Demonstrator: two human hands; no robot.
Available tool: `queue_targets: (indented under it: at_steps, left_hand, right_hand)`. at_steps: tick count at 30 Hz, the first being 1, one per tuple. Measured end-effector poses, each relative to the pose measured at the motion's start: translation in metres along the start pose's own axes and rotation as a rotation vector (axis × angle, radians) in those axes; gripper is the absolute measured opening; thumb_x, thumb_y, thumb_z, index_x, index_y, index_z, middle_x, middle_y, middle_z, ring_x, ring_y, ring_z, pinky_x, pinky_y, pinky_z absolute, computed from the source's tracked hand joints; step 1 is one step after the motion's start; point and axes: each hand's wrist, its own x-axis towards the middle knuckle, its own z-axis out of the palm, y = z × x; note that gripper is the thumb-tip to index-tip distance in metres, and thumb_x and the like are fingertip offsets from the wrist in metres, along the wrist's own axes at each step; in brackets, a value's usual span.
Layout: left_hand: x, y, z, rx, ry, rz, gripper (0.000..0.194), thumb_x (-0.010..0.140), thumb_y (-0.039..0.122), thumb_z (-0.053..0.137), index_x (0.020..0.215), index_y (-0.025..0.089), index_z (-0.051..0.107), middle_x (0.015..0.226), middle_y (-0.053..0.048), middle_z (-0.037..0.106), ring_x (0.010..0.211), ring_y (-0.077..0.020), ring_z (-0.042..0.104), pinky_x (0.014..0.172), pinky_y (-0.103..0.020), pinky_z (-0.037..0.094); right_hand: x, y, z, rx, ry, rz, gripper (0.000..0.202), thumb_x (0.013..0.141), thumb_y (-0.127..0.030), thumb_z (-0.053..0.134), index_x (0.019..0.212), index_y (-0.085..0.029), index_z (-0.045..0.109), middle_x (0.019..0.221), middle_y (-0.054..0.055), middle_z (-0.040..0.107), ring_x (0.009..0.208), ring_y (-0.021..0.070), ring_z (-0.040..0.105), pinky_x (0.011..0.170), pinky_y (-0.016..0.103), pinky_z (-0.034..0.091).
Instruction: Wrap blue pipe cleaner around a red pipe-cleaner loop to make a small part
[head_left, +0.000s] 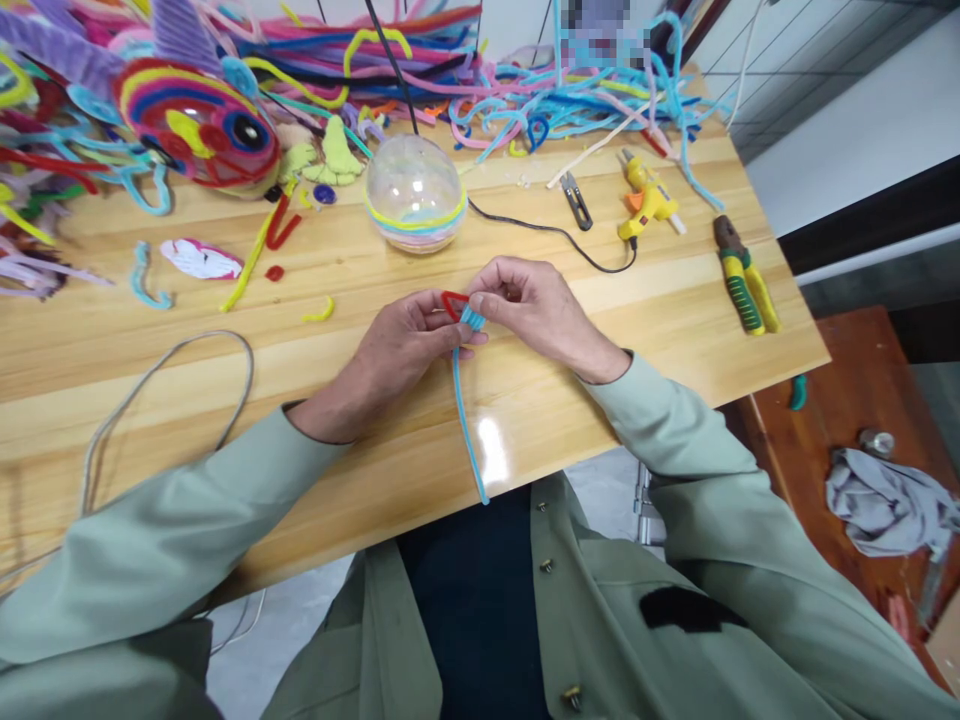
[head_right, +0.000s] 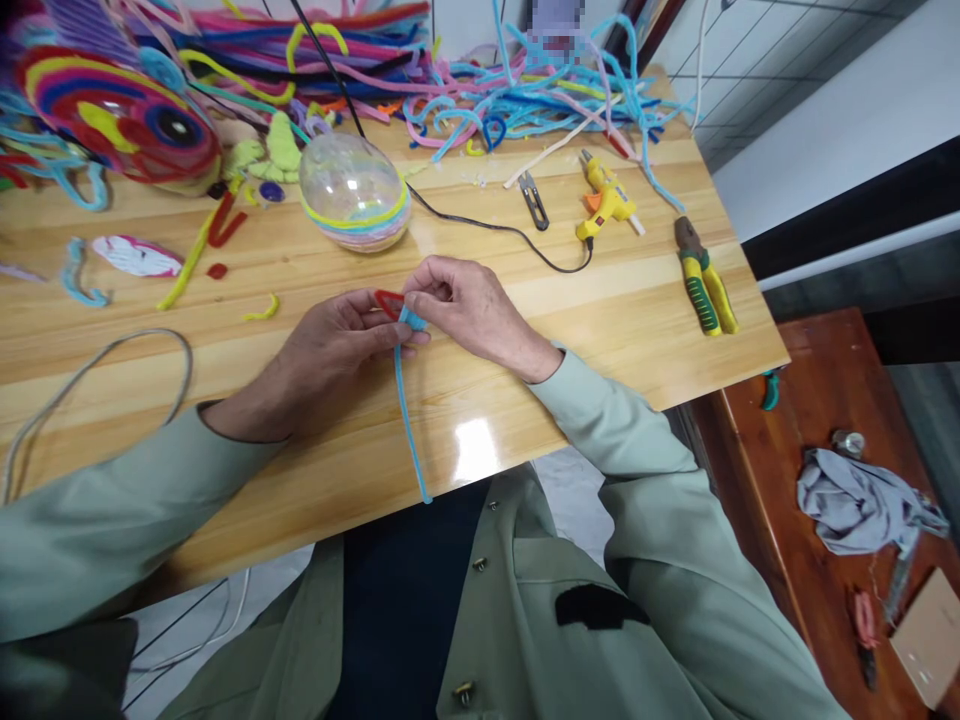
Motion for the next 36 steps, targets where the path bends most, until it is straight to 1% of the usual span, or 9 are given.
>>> queue_targets:
  at_steps: [5, 11, 14, 16, 20, 23, 26, 29, 36]
  left_hand:
    - [-0.0006, -0.0004, -0.0012, 0.011, 0.003, 0.003, 0.046, 0.080, 0.058, 0.107, 0.097, 0.023, 0.083, 0.093, -0.007, 0.086, 0.099, -0.0313, 0.087, 0.093, -0.046, 0.071]
    - [-0.0008, -0.0019, -0.0005, 0.004, -0.001, -0.011, 0.047, 0.078, 0.060, 0.108, 0.098, 0.025, 0.084, 0.091, -0.005, 0.087, 0.094, -0.0295, 0.086, 0.091, -0.046, 0.071]
    - [-0.0025, -0.0016, 0.0004, -0.001, 0.017, -0.012, 0.046, 0.081, 0.061, 0.106, 0.099, 0.026, 0.084, 0.093, -0.005, 0.087, 0.091, -0.0286, 0.085, 0.089, -0.046, 0.071]
    - [-0.0032, -0.0018, 0.0001, -0.001, 0.034, -0.022, 0.044, 0.083, 0.062, 0.105, 0.099, 0.026, 0.085, 0.095, -0.006, 0.088, 0.089, -0.0281, 0.085, 0.085, -0.044, 0.071]
    - [-0.0025, -0.0035, -0.0016, -0.007, 0.040, -0.026, 0.041, 0.082, 0.061, 0.105, 0.094, 0.027, 0.086, 0.097, -0.006, 0.088, 0.089, -0.0283, 0.084, 0.080, -0.043, 0.071]
    - [-0.0017, -0.0043, -0.0020, -0.016, 0.031, -0.014, 0.040, 0.083, 0.059, 0.105, 0.094, 0.027, 0.086, 0.096, -0.006, 0.087, 0.090, -0.0298, 0.085, 0.079, -0.043, 0.071]
    - [-0.0014, -0.0047, -0.0022, -0.013, 0.035, -0.012, 0.037, 0.085, 0.057, 0.104, 0.094, 0.026, 0.085, 0.098, -0.007, 0.087, 0.091, -0.0298, 0.085, 0.078, -0.043, 0.071]
    - [-0.0013, -0.0048, -0.0028, -0.010, 0.044, -0.013, 0.035, 0.086, 0.055, 0.103, 0.094, 0.026, 0.085, 0.099, -0.006, 0.087, 0.092, -0.0293, 0.085, 0.079, -0.043, 0.070]
    - [-0.0024, -0.0027, -0.0016, -0.011, 0.025, -0.029, 0.036, 0.086, 0.057, 0.103, 0.094, 0.027, 0.085, 0.097, -0.006, 0.088, 0.089, -0.0283, 0.084, 0.079, -0.043, 0.070]
  right_hand:
    - [0.0005, 0.0002, -0.0015, -0.076, 0.003, -0.022, 0.020, 0.101, -0.039, 0.080, 0.092, -0.022, 0.077, 0.091, 0.002, 0.083, 0.083, 0.0187, 0.071, 0.077, 0.032, 0.054]
    - [0.0006, -0.0001, -0.0025, -0.162, -0.006, -0.024, 0.019, 0.103, -0.037, 0.078, 0.091, -0.023, 0.077, 0.086, 0.001, 0.079, 0.085, 0.0191, 0.067, 0.076, 0.032, 0.049]
    - [-0.0003, -0.0011, -0.0015, -0.171, 0.007, -0.026, 0.021, 0.103, -0.038, 0.078, 0.091, -0.022, 0.076, 0.089, 0.001, 0.079, 0.086, 0.0187, 0.066, 0.076, 0.032, 0.049]
    - [-0.0007, -0.0016, -0.0015, -0.140, 0.007, -0.017, 0.024, 0.104, -0.043, 0.079, 0.092, -0.022, 0.076, 0.091, 0.002, 0.080, 0.086, 0.0184, 0.066, 0.076, 0.032, 0.049]
    - [0.0010, -0.0019, -0.0043, -0.017, -0.010, 0.014, 0.037, 0.104, -0.058, 0.081, 0.095, -0.023, 0.076, 0.092, 0.002, 0.079, 0.087, 0.0183, 0.066, 0.077, 0.032, 0.053]
    - [0.0040, -0.0015, -0.0077, 0.055, 0.015, 0.035, 0.042, 0.105, -0.063, 0.079, 0.092, -0.023, 0.074, 0.091, 0.002, 0.077, 0.085, 0.0175, 0.065, 0.076, 0.030, 0.055]
    - [0.0059, -0.0017, -0.0096, 0.088, 0.030, 0.043, 0.041, 0.106, -0.060, 0.078, 0.089, -0.023, 0.072, 0.091, 0.002, 0.076, 0.084, 0.0168, 0.064, 0.073, 0.029, 0.056]
    - [0.0052, -0.0033, -0.0090, 0.050, 0.025, 0.039, 0.038, 0.105, -0.057, 0.079, 0.089, -0.023, 0.072, 0.087, 0.001, 0.074, 0.083, 0.0169, 0.063, 0.074, 0.030, 0.055]
    - [0.0024, -0.0021, -0.0034, 0.007, -0.033, 0.051, 0.027, 0.098, -0.046, 0.084, 0.087, -0.023, 0.074, 0.083, 0.000, 0.077, 0.079, 0.0167, 0.065, 0.071, 0.030, 0.051]
